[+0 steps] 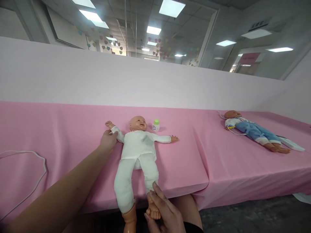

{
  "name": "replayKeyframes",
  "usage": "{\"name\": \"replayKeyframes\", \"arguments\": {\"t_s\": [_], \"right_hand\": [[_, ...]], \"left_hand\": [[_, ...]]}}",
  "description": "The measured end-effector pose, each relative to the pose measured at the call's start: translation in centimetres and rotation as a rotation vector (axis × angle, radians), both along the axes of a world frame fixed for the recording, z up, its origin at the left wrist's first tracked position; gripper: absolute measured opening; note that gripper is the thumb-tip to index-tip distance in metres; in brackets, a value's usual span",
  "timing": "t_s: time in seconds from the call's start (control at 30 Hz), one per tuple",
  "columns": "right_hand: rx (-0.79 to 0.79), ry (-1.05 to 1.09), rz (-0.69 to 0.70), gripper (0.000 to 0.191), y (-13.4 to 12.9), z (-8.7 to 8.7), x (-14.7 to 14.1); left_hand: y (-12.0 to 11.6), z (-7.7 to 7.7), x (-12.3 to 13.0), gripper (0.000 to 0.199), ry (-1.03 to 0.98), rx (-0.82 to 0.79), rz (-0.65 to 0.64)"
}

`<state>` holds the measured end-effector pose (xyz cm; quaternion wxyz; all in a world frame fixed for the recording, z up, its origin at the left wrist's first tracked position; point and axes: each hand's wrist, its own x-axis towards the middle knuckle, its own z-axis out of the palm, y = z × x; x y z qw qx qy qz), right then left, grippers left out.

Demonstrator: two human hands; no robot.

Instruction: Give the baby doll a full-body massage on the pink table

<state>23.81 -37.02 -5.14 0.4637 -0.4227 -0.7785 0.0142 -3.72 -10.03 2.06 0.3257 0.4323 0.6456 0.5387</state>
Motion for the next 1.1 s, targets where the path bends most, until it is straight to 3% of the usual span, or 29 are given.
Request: {"name": "replayKeyframes", "arguments": {"t_s": [0.1,0.23,0.43,0.73,0.9,1.1], "right_hand": [[-0.017,0.001,0.009,0.062,-0.1,0.4,0.1],[-0.015,-0.015,-0.020,0.061,0.1,2.5,0.5],[-0.063,0.143,-0.113,0.059,1.7,5.1,-0.2],[-0.092,0.276,-0.069,0.055,7.0,7.7,-2.6],[-0.097,0.268,-0.136,0.050,10.2,8.2,-3.0],[-0.162,0.281,-0.128,0.049,12.6,7.7,-3.3]], "left_hand": [[0.0,0.0,0.0,0.031,0.033,-0.012,-0.002],[-0.7,0.3,0.4,0.043,0.207,0.065,-0.061],[-2.8,1.4,2.2,0.049,0.512,0.294,-0.274],[-3.7,1.3,3.4,0.051,1.005,0.484,-0.592],[-3.5,1.4,3.5,0.052,1.090,0.481,-0.634],[-3.6,1.3,3.3,0.054,1.032,0.497,-0.627]]}}
